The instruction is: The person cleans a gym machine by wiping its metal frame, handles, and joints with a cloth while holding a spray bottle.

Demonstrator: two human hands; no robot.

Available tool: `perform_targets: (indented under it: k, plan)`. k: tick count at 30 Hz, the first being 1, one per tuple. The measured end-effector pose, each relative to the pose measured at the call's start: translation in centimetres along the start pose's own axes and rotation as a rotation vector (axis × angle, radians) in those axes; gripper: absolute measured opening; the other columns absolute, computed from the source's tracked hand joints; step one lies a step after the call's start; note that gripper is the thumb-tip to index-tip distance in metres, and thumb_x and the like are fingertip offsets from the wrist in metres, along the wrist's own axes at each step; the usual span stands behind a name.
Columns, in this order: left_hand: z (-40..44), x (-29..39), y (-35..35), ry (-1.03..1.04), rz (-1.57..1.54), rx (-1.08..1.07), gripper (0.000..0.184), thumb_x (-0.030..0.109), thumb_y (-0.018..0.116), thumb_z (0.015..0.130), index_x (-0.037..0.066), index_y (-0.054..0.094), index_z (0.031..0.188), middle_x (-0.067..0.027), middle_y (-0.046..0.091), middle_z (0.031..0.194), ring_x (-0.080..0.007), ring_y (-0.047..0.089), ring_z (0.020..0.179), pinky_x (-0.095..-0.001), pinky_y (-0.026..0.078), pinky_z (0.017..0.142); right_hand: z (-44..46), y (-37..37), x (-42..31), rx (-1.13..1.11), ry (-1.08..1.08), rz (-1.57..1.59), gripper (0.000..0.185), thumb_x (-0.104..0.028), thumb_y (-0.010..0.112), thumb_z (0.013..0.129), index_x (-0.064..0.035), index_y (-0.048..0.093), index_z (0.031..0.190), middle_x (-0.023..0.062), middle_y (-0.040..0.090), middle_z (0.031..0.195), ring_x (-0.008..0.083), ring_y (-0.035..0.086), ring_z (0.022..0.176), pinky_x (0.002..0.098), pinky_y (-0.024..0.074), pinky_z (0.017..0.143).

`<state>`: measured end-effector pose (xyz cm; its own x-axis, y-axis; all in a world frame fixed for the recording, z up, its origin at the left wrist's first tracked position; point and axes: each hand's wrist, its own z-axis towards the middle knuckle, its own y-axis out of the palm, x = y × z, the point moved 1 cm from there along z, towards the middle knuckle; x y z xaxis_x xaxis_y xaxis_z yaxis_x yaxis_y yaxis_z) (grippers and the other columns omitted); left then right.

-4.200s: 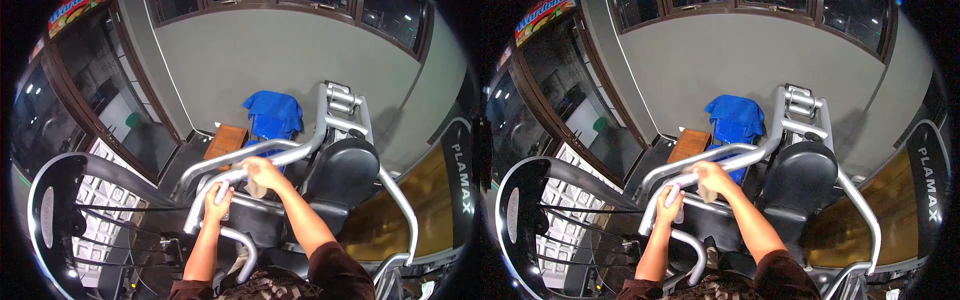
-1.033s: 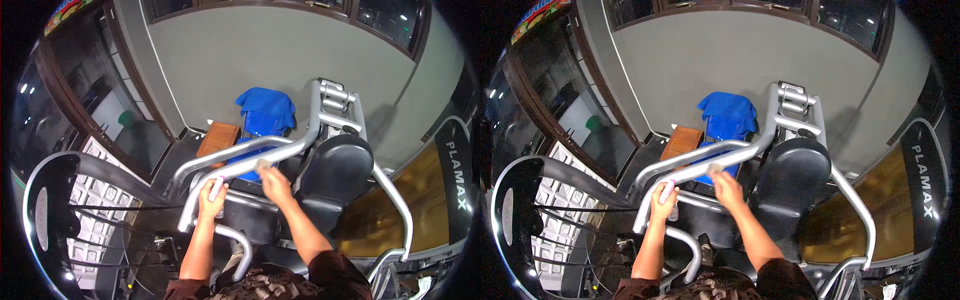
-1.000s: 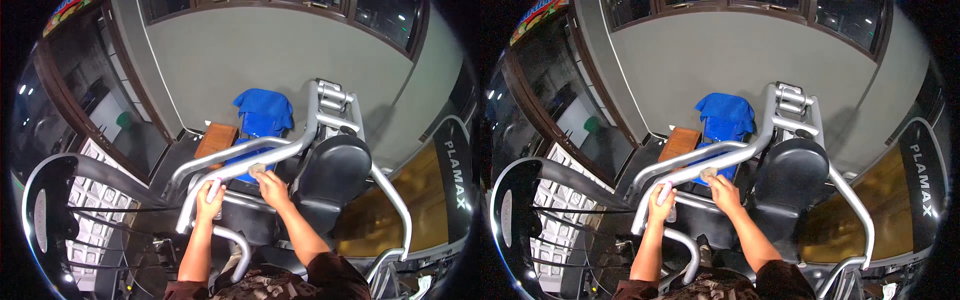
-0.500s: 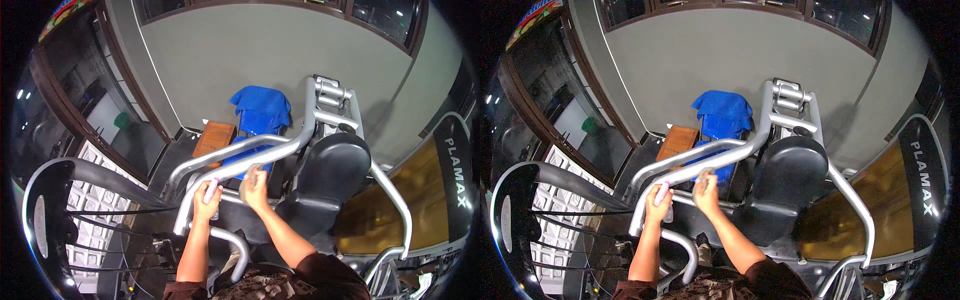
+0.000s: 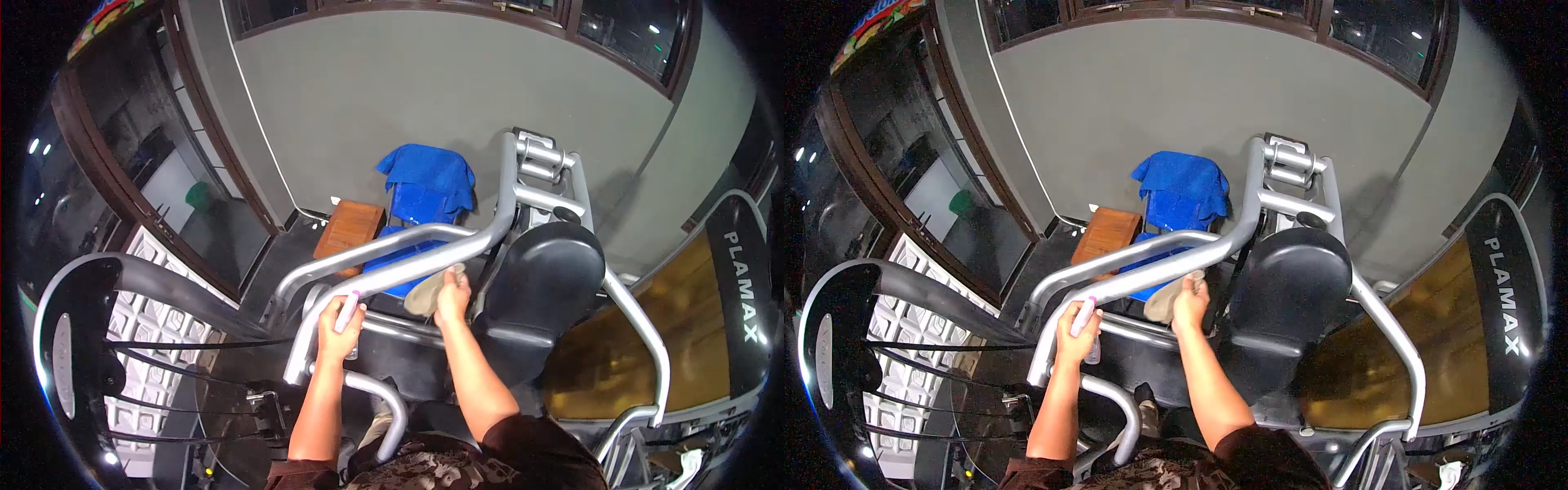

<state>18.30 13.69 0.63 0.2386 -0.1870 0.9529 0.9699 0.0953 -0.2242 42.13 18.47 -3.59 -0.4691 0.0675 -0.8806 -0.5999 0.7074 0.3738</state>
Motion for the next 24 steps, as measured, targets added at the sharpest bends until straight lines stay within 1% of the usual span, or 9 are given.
perform_targets:
  k: [2, 4, 5, 8, 9, 10, 15, 22, 24]
  plan:
    - [-0.2, 0.0, -0.1, -0.024, -0.013, 0.006, 0.013, 0.012, 0.073, 0.091, 0.004, 0.063, 0.092, -0.0001, 0.062, 0.071, -0.0069, 0.058, 0.06, -0.0247, 0.049, 0.055, -1.6, 0.0, 2.5, -0.199, -0.009, -0.114, 0.032, -0.021, 0.059, 0.104, 0.0019, 0.06, 0.126, 0.0101, 0.068, 0.116, 0.0187, 0.063, 0.103, 0.0329, 0.049, 0.091]
    - [-0.4, 0.6, 0.1, -0.066, -0.03, 0.025, 0.014, 0.013, 0.073, 0.091, 0.004, 0.063, 0.09, 0.0, 0.062, 0.068, -0.0069, 0.057, 0.06, -0.0254, 0.046, 0.056, -2.5, -0.6, 4.8, -0.406, 0.118, -0.097, 0.03, -0.02, 0.063, 0.102, -0.0001, 0.062, 0.125, 0.0072, 0.068, 0.114, 0.0166, 0.062, 0.102, 0.0303, 0.0475, 0.091]
    - [-0.4, 0.9, 0.1, -0.059, -0.034, 0.028, 0.014, 0.013, 0.073, 0.091, 0.003, 0.063, 0.09, 0.0001, 0.062, 0.068, -0.0067, 0.058, 0.06, -0.025, 0.046, 0.056, -1.6, -1.3, 7.0, -0.456, 0.095, -0.104, 0.029, -0.022, 0.061, 0.102, -0.0038, 0.063, 0.125, 0.006, 0.069, 0.111, 0.0181, 0.063, 0.102, 0.0339, 0.0499, 0.091]
    - [-0.5, 0.7, -0.1, -0.024, -0.044, 0.026, 0.013, 0.012, 0.073, 0.092, 0.003, 0.063, 0.092, 0.0008, 0.061, 0.071, -0.0065, 0.058, 0.059, -0.0238, 0.048, 0.053, -0.4, -3.0, 4.8, -0.305, 0.32, 0.105, 0.031, -0.024, 0.058, 0.104, -0.0075, 0.06, 0.13, 0.0072, 0.067, 0.113, 0.0225, 0.064, 0.107, 0.0419, 0.0523, 0.093]
    - [-0.7, 0.6, -0.1, -0.018, -0.045, 0.025, 0.013, 0.012, 0.073, 0.091, 0.003, 0.063, 0.092, 0.0007, 0.061, 0.071, -0.0064, 0.058, 0.059, -0.0239, 0.048, 0.053, -0.3, -2.7, 2.4, -0.127, 0.302, 0.186, 0.027, -0.021, 0.058, 0.102, -0.0069, 0.062, 0.124, 0.0095, 0.067, 0.114, 0.0266, 0.064, 0.107, 0.0455, 0.0522, 0.097]
    - [-0.6, 0.5, 0.0, -0.009, -0.047, 0.026, 0.013, 0.011, 0.073, 0.091, 0.003, 0.063, 0.092, 0.0006, 0.061, 0.071, -0.0064, 0.058, 0.059, -0.024, 0.048, 0.054, 0.8, -2.8, 1.4, -0.081, 0.27, 0.234, 0.03, -0.023, 0.054, 0.105, -0.0065, 0.058, 0.129, 0.0115, 0.064, 0.123, 0.0281, 0.062, 0.115, 0.0478, 0.0502, 0.101]
    - [-0.3, -0.2, 0.0, 0.065, -0.014, 0.023, 0.013, 0.011, 0.073, 0.091, 0.003, 0.063, 0.091, 0.0006, 0.062, 0.071, -0.0063, 0.058, 0.06, -0.0241, 0.048, 0.054, 3.1, -1.4, -0.3, -0.216, 0.23, 0.363, 0.034, -0.027, 0.047, 0.108, -0.0058, 0.051, 0.135, 0.0122, 0.061, 0.131, 0.03, 0.059, 0.121, 0.0501, 0.0483, 0.103]
    - [-0.5, 1.0, 0.2, -0.027, -0.048, 0.019, 0.012, 0.011, 0.073, 0.091, 0.004, 0.064, 0.092, 0.0011, 0.062, 0.07, -0.0059, 0.057, 0.058, -0.0239, 0.047, 0.054, -4.4, 1.4, 3.7, -0.452, 0.603, 0.225, 0.027, -0.029, 0.049, 0.107, -0.019, 0.056, 0.132, 0.0032, 0.065, 0.12, 0.0247, 0.063, 0.113, 0.0499, 0.05, 0.102]
    - [-0.4, 1.0, 0.3, 0.002, -0.065, 0.044, 0.012, 0.011, 0.073, 0.091, 0.004, 0.063, 0.091, 0.0016, 0.062, 0.07, -0.0052, 0.056, 0.059, -0.0234, 0.044, 0.053, -4.2, 1.0, 5.5, -0.52, 0.592, 0.248, 0.027, -0.031, 0.052, 0.106, -0.0185, 0.058, 0.129, 0.0016, 0.066, 0.118, 0.0225, 0.065, 0.11, 0.0476, 0.0511, 0.099]
